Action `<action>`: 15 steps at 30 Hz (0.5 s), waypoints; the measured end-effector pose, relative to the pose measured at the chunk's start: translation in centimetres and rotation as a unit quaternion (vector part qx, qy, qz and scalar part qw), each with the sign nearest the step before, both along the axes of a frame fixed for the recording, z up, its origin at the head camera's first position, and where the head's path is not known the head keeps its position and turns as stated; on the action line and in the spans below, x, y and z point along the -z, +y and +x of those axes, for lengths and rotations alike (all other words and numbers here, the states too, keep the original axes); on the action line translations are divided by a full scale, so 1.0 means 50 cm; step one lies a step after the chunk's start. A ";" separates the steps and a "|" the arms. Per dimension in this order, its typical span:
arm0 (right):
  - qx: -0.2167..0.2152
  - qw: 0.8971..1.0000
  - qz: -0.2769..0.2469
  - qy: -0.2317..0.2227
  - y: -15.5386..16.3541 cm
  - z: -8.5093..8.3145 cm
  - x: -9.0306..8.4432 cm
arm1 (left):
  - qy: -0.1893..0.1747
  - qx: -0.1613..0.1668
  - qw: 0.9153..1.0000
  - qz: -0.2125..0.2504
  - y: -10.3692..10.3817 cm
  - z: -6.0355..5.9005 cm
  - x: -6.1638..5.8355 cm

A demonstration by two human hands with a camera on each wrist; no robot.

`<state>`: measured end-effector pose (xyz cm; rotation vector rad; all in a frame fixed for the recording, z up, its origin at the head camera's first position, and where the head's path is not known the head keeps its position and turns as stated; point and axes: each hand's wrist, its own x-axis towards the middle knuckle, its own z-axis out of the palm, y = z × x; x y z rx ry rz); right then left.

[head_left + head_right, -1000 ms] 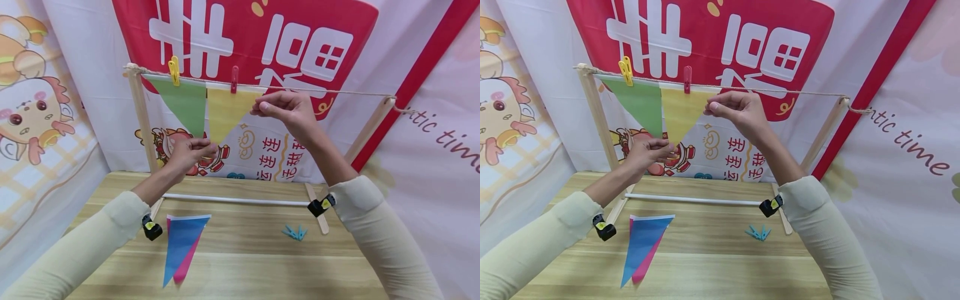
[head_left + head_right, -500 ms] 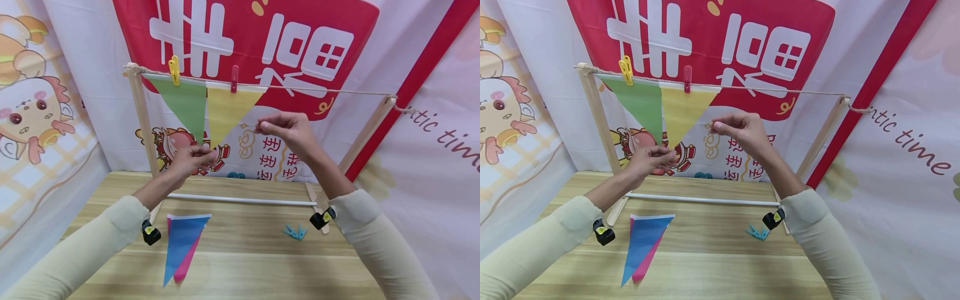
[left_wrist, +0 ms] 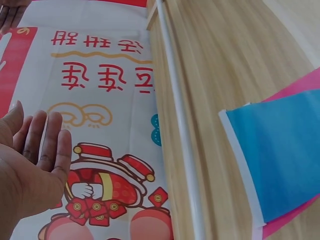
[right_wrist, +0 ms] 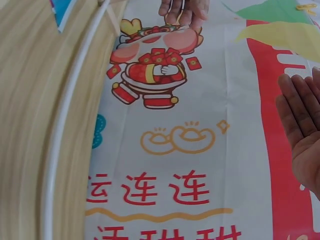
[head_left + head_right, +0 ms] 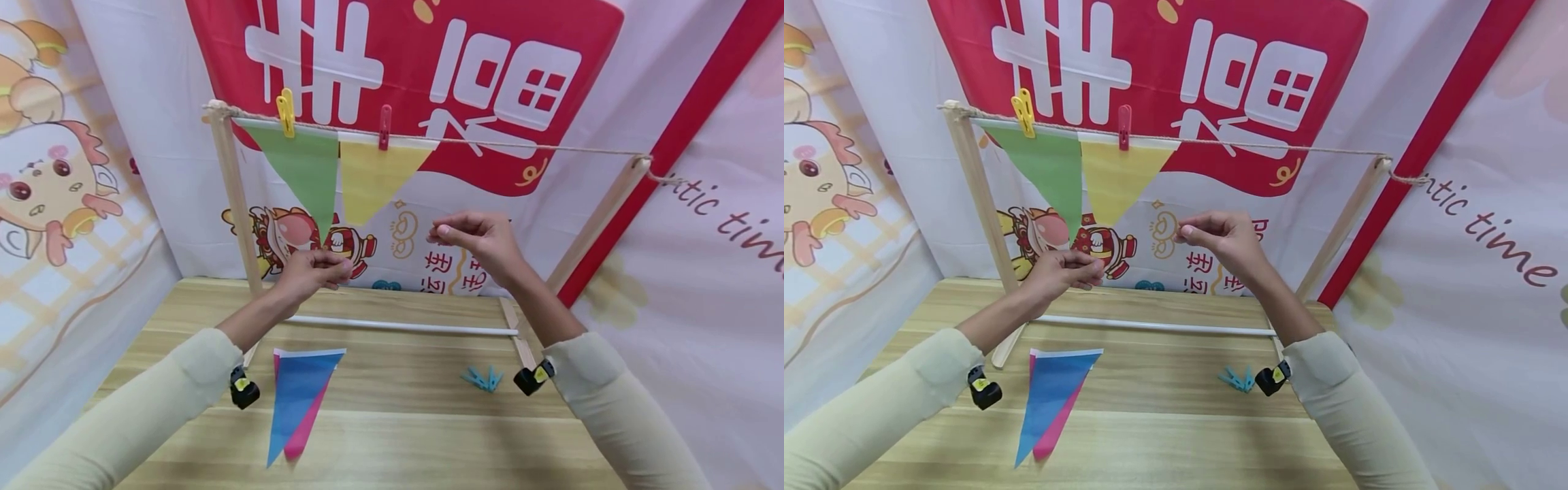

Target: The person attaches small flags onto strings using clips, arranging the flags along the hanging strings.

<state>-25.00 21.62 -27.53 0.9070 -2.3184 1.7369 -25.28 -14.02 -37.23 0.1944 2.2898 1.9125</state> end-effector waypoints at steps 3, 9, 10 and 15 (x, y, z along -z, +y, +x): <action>0.003 1.000 -0.007 -0.007 0.005 0.003 0.013 | -0.002 -0.001 1.000 -0.008 -0.003 0.002 0.009; 0.009 0.999 -0.019 -0.029 0.012 0.008 0.051 | 0.002 0.004 0.999 -0.034 -0.007 0.005 0.036; 0.009 0.999 -0.018 -0.033 0.013 0.009 0.058 | 0.003 0.006 0.999 -0.039 -0.008 0.007 0.039; 0.012 0.999 -0.011 -0.044 0.019 0.016 0.087 | 0.012 0.012 0.998 -0.056 -0.015 0.013 0.055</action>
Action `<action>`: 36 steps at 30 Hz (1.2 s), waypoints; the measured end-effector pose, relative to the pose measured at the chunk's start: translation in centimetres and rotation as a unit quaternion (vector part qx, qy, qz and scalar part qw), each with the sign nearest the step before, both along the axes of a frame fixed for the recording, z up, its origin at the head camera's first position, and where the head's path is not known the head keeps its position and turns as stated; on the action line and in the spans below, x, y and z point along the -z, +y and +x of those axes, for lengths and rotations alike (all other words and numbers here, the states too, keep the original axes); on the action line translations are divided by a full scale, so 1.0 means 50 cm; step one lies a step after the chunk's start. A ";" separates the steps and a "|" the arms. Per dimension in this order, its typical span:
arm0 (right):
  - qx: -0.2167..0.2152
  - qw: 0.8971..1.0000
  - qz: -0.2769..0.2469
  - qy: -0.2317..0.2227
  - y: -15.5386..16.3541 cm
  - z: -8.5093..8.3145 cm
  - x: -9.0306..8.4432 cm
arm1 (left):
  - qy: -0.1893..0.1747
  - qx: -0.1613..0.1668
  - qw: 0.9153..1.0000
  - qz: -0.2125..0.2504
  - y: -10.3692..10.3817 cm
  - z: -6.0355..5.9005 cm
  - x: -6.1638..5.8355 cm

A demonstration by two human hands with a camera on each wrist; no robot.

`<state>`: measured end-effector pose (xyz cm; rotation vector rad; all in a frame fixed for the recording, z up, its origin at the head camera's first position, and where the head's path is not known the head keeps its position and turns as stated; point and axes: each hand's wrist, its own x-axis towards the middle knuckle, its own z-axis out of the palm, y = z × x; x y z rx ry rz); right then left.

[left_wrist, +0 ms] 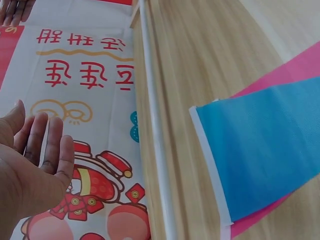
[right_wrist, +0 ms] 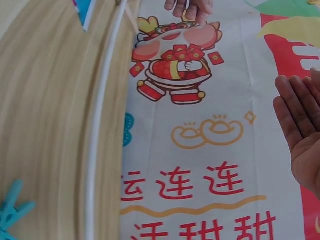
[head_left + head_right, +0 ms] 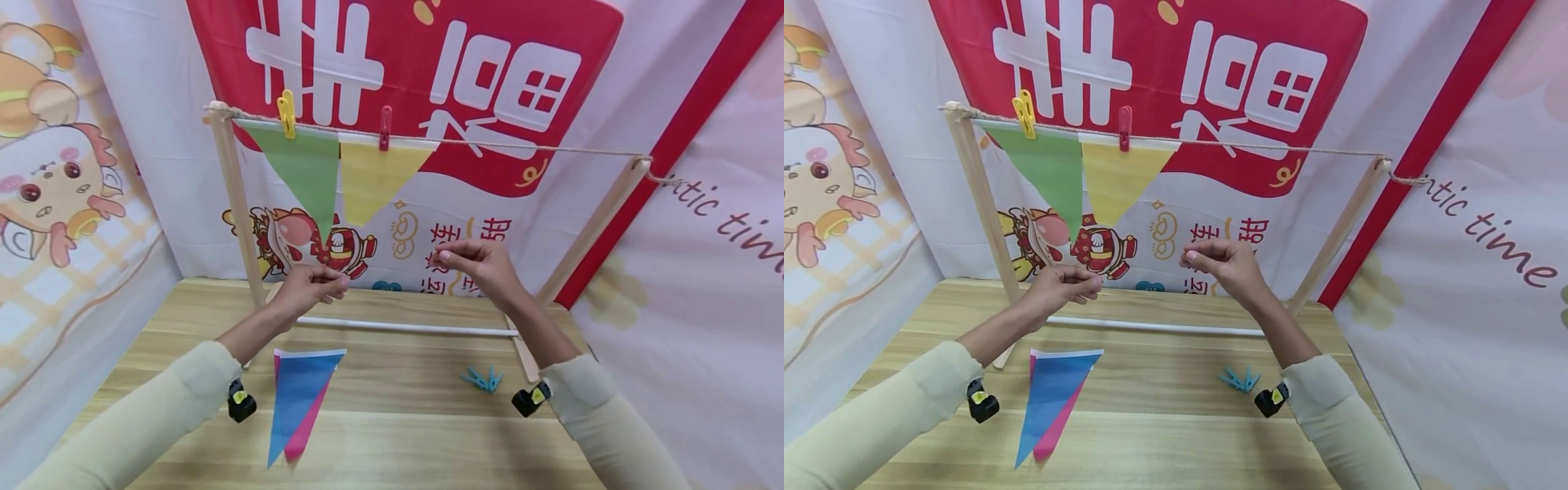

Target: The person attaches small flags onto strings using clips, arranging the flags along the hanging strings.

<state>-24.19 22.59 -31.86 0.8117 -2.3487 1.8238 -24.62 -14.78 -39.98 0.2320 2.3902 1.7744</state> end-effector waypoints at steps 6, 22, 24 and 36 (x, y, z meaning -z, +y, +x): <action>0.008 1.000 0.019 -0.016 0.009 0.010 0.028 | 0.019 0.004 1.000 -0.016 -0.009 0.003 0.019; 0.045 0.997 0.030 -0.060 0.047 0.029 0.113 | -0.029 -0.001 0.998 -0.055 -0.035 0.015 0.065; 0.048 0.996 0.034 -0.061 0.052 0.032 0.121 | -0.031 -0.001 0.998 -0.057 -0.037 0.015 0.071; 0.056 0.994 0.037 -0.084 0.085 0.044 0.170 | -0.039 -0.003 0.997 -0.067 -0.047 0.019 0.107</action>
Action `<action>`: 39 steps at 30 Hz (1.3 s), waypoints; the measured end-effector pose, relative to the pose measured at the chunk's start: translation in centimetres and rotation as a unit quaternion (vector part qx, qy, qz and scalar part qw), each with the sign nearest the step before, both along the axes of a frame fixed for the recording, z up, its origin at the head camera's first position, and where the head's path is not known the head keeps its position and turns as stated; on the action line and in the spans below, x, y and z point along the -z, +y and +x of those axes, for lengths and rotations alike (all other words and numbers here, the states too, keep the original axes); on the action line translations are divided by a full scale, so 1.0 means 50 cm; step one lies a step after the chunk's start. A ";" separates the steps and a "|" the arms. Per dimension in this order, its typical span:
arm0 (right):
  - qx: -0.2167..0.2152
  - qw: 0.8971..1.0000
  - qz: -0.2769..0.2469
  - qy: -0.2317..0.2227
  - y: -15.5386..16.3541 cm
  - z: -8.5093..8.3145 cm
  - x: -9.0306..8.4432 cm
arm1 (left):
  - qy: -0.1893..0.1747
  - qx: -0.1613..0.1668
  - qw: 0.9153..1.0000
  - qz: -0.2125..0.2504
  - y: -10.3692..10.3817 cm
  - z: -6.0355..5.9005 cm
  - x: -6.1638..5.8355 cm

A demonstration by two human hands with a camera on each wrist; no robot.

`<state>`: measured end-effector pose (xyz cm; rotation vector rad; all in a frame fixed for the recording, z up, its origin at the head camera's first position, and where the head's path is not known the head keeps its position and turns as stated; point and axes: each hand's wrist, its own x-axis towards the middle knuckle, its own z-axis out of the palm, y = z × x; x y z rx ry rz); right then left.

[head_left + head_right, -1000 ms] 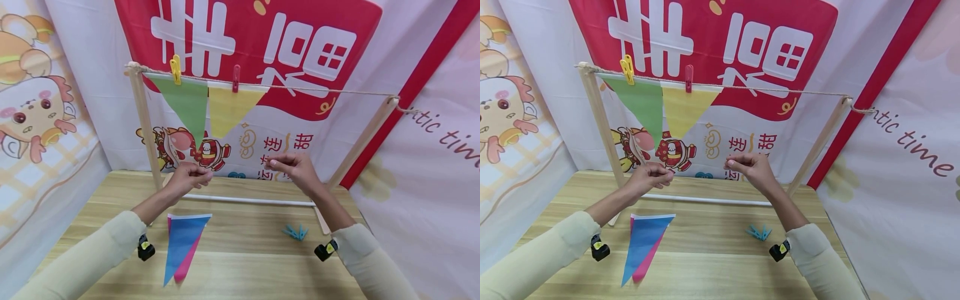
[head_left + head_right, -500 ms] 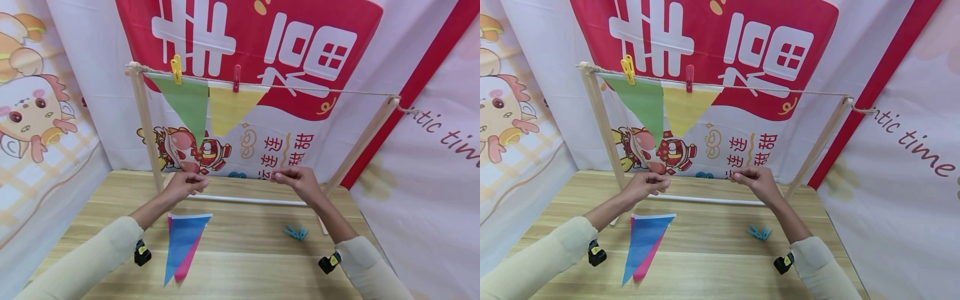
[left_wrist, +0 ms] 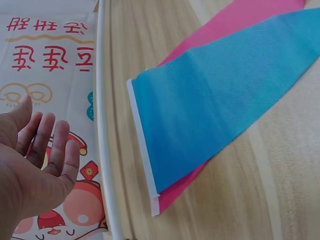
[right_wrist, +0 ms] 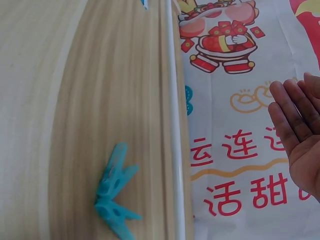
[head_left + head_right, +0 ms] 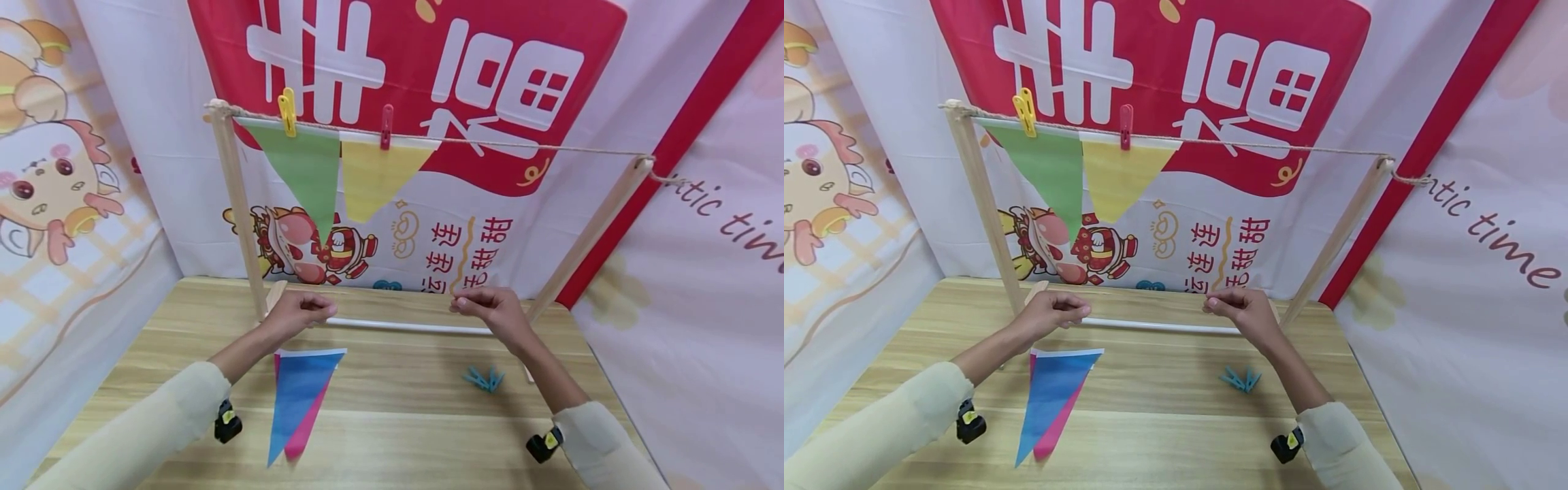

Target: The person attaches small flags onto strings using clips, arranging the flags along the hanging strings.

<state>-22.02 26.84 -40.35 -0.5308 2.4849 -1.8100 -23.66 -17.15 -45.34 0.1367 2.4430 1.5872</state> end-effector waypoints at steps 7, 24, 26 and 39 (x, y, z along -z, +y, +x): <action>0.006 1.000 -0.002 -0.004 0.017 0.007 0.022 | -0.006 -0.011 1.000 -0.005 -0.005 0.003 0.015; 0.045 0.998 0.000 -0.045 0.072 0.046 0.095 | -0.023 -0.024 0.999 -0.026 -0.004 0.024 0.036; 0.053 0.997 0.007 -0.046 0.077 0.050 0.104 | -0.021 -0.025 0.999 -0.028 -0.008 0.026 0.041; 0.131 0.985 0.098 -0.053 0.103 0.082 0.138 | -0.010 -0.022 0.999 -0.039 -0.031 0.037 0.072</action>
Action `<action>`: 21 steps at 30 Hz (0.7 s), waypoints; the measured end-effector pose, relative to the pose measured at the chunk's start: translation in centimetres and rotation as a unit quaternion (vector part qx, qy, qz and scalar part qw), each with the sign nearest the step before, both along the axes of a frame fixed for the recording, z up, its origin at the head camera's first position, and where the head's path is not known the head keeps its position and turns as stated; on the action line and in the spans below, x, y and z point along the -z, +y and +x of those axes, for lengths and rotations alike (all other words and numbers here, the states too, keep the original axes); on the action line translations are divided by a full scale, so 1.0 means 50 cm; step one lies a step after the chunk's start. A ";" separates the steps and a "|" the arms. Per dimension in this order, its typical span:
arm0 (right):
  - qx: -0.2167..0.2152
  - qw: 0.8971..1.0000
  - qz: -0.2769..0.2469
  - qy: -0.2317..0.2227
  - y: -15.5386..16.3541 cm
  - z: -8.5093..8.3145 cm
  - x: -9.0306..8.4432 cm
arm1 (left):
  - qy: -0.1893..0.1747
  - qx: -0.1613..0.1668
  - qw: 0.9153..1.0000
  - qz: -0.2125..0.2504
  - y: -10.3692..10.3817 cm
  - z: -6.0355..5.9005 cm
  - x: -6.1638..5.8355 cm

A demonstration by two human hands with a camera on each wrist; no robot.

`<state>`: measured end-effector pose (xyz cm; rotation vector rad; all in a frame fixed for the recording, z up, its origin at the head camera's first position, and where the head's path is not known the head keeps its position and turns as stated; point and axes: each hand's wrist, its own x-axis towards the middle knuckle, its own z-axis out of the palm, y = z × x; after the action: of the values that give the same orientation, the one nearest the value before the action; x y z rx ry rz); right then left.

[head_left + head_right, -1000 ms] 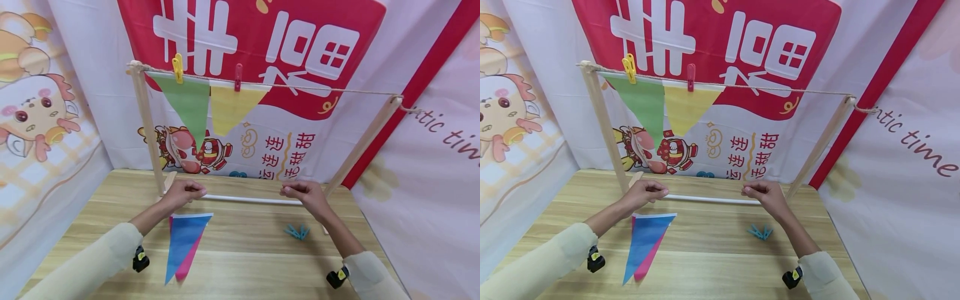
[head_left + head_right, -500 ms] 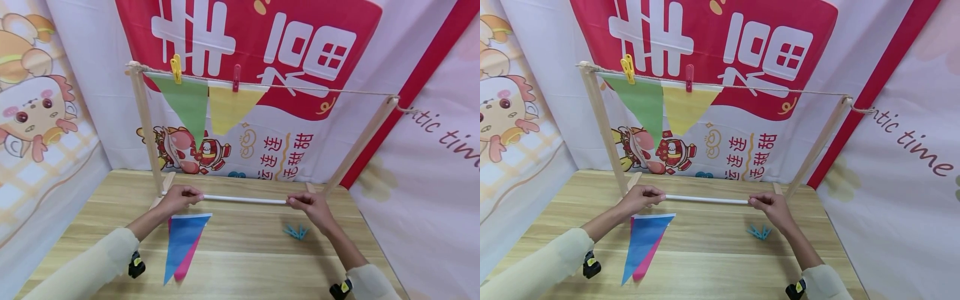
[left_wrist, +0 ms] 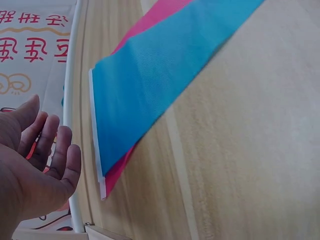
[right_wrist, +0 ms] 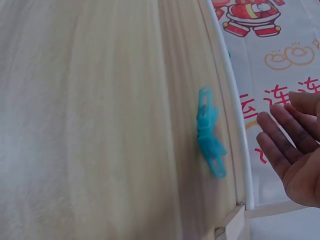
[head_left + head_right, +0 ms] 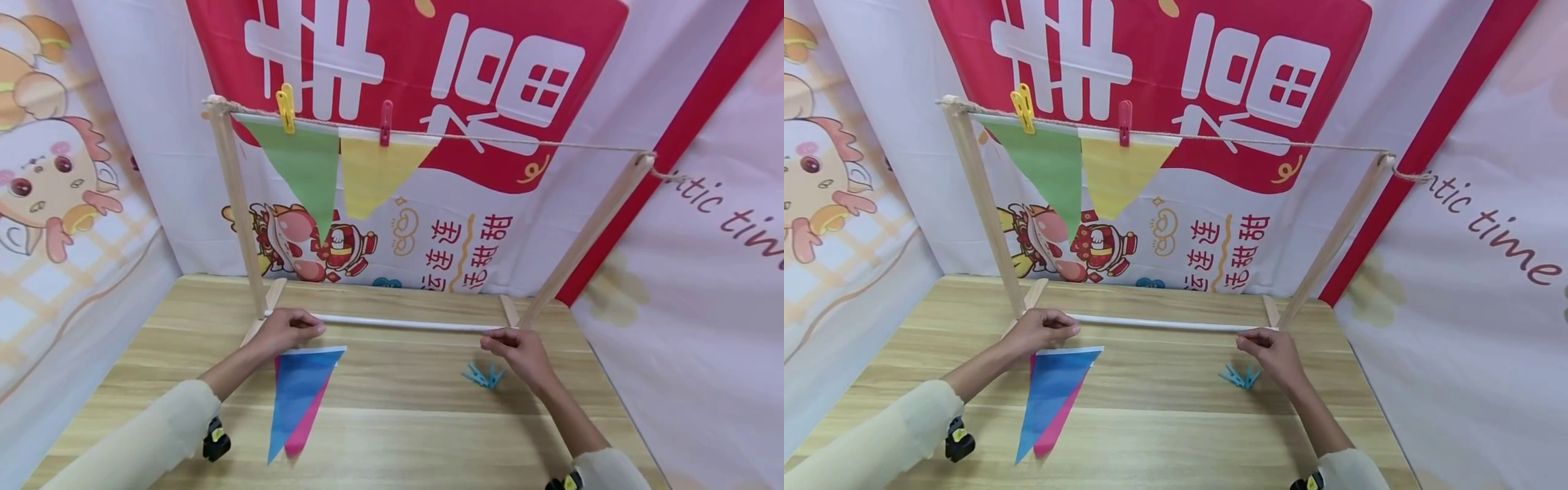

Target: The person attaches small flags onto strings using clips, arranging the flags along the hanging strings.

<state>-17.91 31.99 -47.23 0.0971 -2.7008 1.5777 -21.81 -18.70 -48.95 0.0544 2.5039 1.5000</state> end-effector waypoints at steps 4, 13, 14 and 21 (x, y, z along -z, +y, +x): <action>-0.002 0.999 0.054 0.007 0.005 0.005 0.020 | -0.001 0.003 1.000 -0.008 -0.008 0.003 0.010; -0.037 0.994 0.105 -0.001 0.002 0.008 0.054 | 0.009 0.016 0.999 -0.034 -0.022 0.006 0.024; -0.038 0.993 0.112 -0.002 0.001 0.008 0.055 | 0.011 0.017 0.999 -0.036 -0.023 0.006 0.025; -0.053 0.987 0.153 0.010 -0.005 0.011 0.060 | 0.012 0.031 0.998 -0.048 -0.027 0.010 0.032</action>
<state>-17.38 31.74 -50.21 0.2616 -2.9446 1.1617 -21.29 -20.06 -50.57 0.1342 2.5658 1.3606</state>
